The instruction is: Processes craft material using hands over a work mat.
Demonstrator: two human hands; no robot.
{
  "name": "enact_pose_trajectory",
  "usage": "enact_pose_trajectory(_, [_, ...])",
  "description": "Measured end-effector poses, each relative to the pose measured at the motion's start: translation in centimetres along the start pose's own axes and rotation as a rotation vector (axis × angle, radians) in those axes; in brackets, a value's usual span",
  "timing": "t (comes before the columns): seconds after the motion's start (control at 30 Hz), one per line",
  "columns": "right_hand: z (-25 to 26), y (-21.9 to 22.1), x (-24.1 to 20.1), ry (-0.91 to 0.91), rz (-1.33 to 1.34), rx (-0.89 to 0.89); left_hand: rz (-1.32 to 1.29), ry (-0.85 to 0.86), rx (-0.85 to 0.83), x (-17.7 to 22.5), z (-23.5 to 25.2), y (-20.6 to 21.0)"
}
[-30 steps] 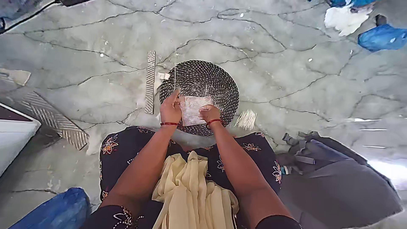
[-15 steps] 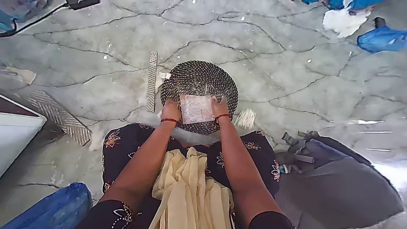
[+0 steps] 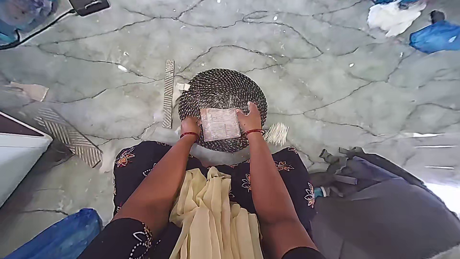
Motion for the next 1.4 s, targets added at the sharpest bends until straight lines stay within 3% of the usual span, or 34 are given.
enact_pose_trajectory(0.43, [0.5, 0.7, -0.1, -0.019, -0.109, -0.121, 0.029, -0.043, -0.038, -0.4, 1.3, 0.9])
enact_pose_trajectory(0.63, [0.4, 1.1, -0.2, -0.024, -0.334, -0.237, 0.05, -0.036, -0.054, -0.5, 1.4, 1.2])
enact_pose_trajectory(0.9, [0.5, 1.2, 0.2, -0.023, -0.381, -0.212, 0.016, -0.009, -0.059, -0.3, 1.0, 1.0])
enact_pose_trajectory(1.17, [-0.8, 6.7, 0.5, -0.354, -0.591, -0.464, 0.067, 0.017, -0.074, 0.2, 0.6, 0.9])
enact_pose_trajectory(1.4, [-0.9, 9.8, 2.0, -0.338, -0.874, -0.477, 0.079, -0.035, -0.109, 0.3, 0.7, 1.1])
Point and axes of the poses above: each hand's wrist, its own z-axis towards the middle knuckle, its own y-axis out of the palm, x = y × z, the point moved 2 cm from there along z, towards the middle knuckle, and after that the axes turned 5 degrees about -z, right-handed, at the moved point
